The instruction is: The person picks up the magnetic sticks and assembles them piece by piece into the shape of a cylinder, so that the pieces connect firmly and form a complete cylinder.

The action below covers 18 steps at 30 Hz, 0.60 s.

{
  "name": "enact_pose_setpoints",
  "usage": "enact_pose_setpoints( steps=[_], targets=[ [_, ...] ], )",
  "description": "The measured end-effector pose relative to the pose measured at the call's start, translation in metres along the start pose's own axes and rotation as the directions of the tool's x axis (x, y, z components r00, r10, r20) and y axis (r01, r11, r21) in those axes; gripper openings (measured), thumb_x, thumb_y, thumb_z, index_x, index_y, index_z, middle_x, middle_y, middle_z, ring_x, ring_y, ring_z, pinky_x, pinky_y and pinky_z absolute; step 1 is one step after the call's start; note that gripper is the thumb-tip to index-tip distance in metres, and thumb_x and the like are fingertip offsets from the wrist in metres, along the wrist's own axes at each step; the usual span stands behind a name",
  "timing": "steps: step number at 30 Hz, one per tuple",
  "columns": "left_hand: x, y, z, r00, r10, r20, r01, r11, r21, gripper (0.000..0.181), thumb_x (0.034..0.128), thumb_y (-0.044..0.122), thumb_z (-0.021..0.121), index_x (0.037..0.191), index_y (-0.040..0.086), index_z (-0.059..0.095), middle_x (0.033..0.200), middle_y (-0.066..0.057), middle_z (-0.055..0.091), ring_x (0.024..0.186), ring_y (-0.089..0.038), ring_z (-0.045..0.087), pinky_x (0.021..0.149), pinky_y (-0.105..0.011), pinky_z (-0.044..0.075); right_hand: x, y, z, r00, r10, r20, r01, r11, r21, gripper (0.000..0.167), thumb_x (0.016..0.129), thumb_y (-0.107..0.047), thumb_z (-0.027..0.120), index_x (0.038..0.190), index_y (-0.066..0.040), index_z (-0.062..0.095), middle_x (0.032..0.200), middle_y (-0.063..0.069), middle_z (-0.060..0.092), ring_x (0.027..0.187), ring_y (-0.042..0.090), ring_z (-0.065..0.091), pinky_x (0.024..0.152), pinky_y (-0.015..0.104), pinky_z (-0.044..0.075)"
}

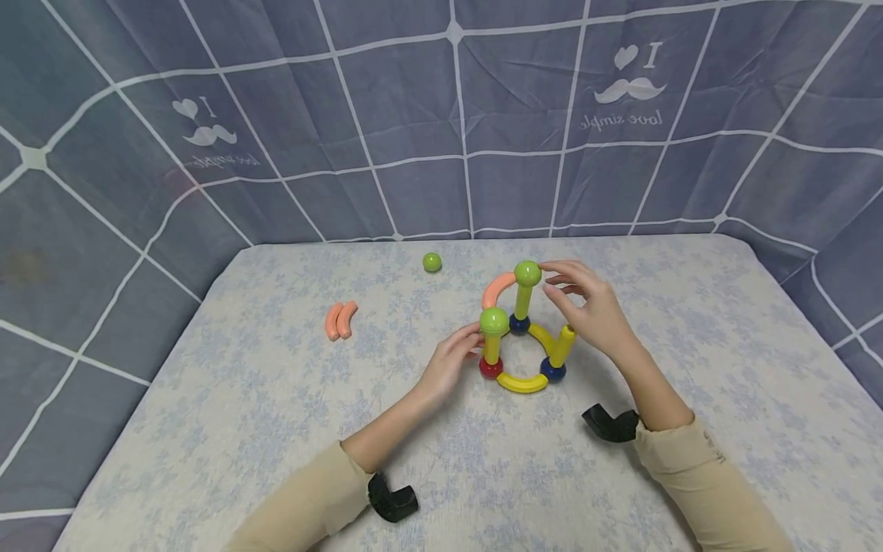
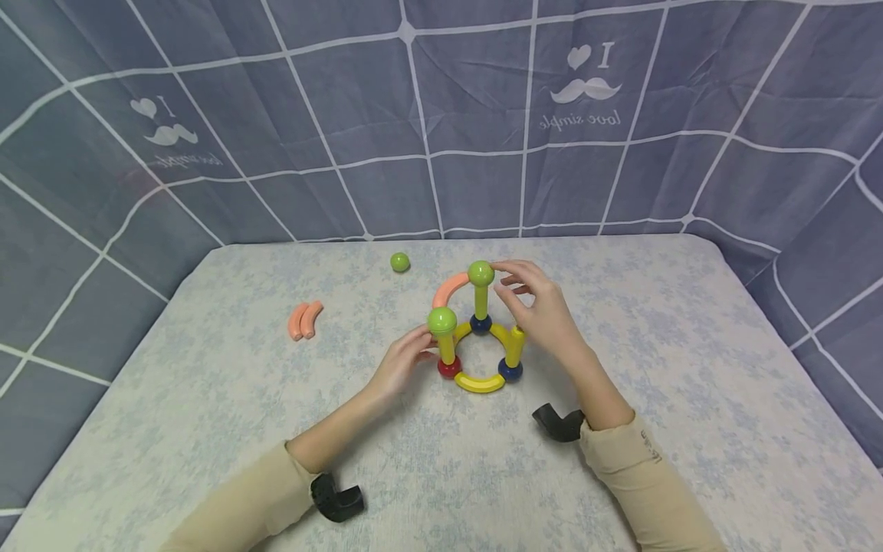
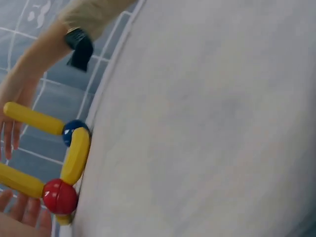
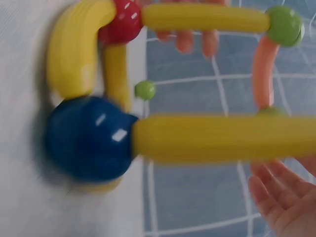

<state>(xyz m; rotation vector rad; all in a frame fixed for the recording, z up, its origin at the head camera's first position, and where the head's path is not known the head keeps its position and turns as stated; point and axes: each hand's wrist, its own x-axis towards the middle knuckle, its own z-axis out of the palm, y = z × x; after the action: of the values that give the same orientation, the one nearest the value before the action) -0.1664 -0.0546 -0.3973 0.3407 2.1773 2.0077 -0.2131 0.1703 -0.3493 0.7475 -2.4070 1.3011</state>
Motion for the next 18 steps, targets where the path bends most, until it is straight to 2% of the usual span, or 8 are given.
enact_pose_setpoints(
  steps=[3, 5, 8, 11, 14, 18],
  targets=[
    [-0.007, -0.013, 0.003, 0.999, 0.001, 0.036, -0.003, 0.999, 0.053, 0.037, 0.0941, 0.011, 0.045, 0.129, -0.002, 0.048, 0.125, -0.017, 0.052, 0.114, -0.029, 0.049, 0.097, -0.04, 0.041, -0.003, 0.013, -0.002, 0.993, 0.085, 0.076, -0.088, 0.995, 0.037, 0.033, 0.092, -0.007, 0.054, 0.124, -0.001, 0.053, 0.115, 0.017, 0.057, 0.1, 0.029, 0.057, 0.084, 0.03, 0.048],
    [-0.009, -0.02, 0.005, 0.999, 0.021, 0.04, -0.025, 0.995, 0.093, 0.037, 0.0902, 0.008, 0.054, 0.126, 0.0, 0.052, 0.125, -0.014, 0.052, 0.114, -0.027, 0.048, 0.095, -0.038, 0.043, -0.005, 0.024, -0.001, 0.977, 0.137, 0.162, -0.148, 0.987, 0.055, 0.033, 0.093, -0.009, 0.053, 0.125, 0.0, 0.052, 0.116, 0.02, 0.057, 0.102, 0.032, 0.056, 0.086, 0.038, 0.048],
    [-0.009, -0.029, 0.009, 0.997, 0.074, 0.015, -0.075, 0.981, 0.18, 0.035, 0.0849, 0.005, 0.063, 0.12, 0.001, 0.057, 0.122, -0.011, 0.051, 0.11, -0.024, 0.049, 0.088, -0.035, 0.047, -0.01, 0.04, 0.001, 0.932, 0.189, 0.31, -0.213, 0.976, 0.045, 0.033, 0.092, -0.008, 0.053, 0.123, 0.003, 0.052, 0.115, 0.023, 0.057, 0.103, 0.035, 0.055, 0.087, 0.047, 0.046],
    [-0.008, -0.033, 0.012, 0.994, 0.104, -0.015, -0.098, 0.97, 0.224, 0.035, 0.0823, 0.004, 0.066, 0.116, -0.001, 0.059, 0.12, -0.011, 0.049, 0.107, -0.024, 0.05, 0.084, -0.035, 0.049, -0.014, 0.054, 0.005, 0.884, 0.221, 0.411, -0.251, 0.968, 0.018, 0.033, 0.09, -0.005, 0.057, 0.121, 0.005, 0.054, 0.111, 0.022, 0.059, 0.1, 0.036, 0.057, 0.084, 0.047, 0.048],
    [-0.009, -0.025, 0.014, 0.993, 0.116, -0.029, -0.107, 0.97, 0.219, 0.033, 0.0805, -0.001, 0.067, 0.112, -0.007, 0.058, 0.116, -0.016, 0.047, 0.104, -0.029, 0.051, 0.082, -0.037, 0.05, -0.016, 0.061, 0.007, 0.857, 0.247, 0.453, -0.274, 0.962, -0.007, 0.034, 0.087, -0.004, 0.059, 0.12, 0.005, 0.055, 0.105, 0.019, 0.061, 0.096, 0.034, 0.058, 0.08, 0.043, 0.05],
    [-0.012, -0.006, 0.013, 0.994, 0.105, -0.041, -0.096, 0.977, 0.189, 0.031, 0.0783, -0.007, 0.066, 0.108, -0.012, 0.057, 0.109, -0.021, 0.049, 0.099, -0.035, 0.053, 0.083, -0.04, 0.05, -0.016, 0.06, 0.008, 0.85, 0.266, 0.454, -0.29, 0.957, -0.019, 0.036, 0.084, 0.0, 0.062, 0.119, 0.006, 0.056, 0.102, 0.018, 0.062, 0.092, 0.031, 0.059, 0.073, 0.035, 0.05]
  ],
)
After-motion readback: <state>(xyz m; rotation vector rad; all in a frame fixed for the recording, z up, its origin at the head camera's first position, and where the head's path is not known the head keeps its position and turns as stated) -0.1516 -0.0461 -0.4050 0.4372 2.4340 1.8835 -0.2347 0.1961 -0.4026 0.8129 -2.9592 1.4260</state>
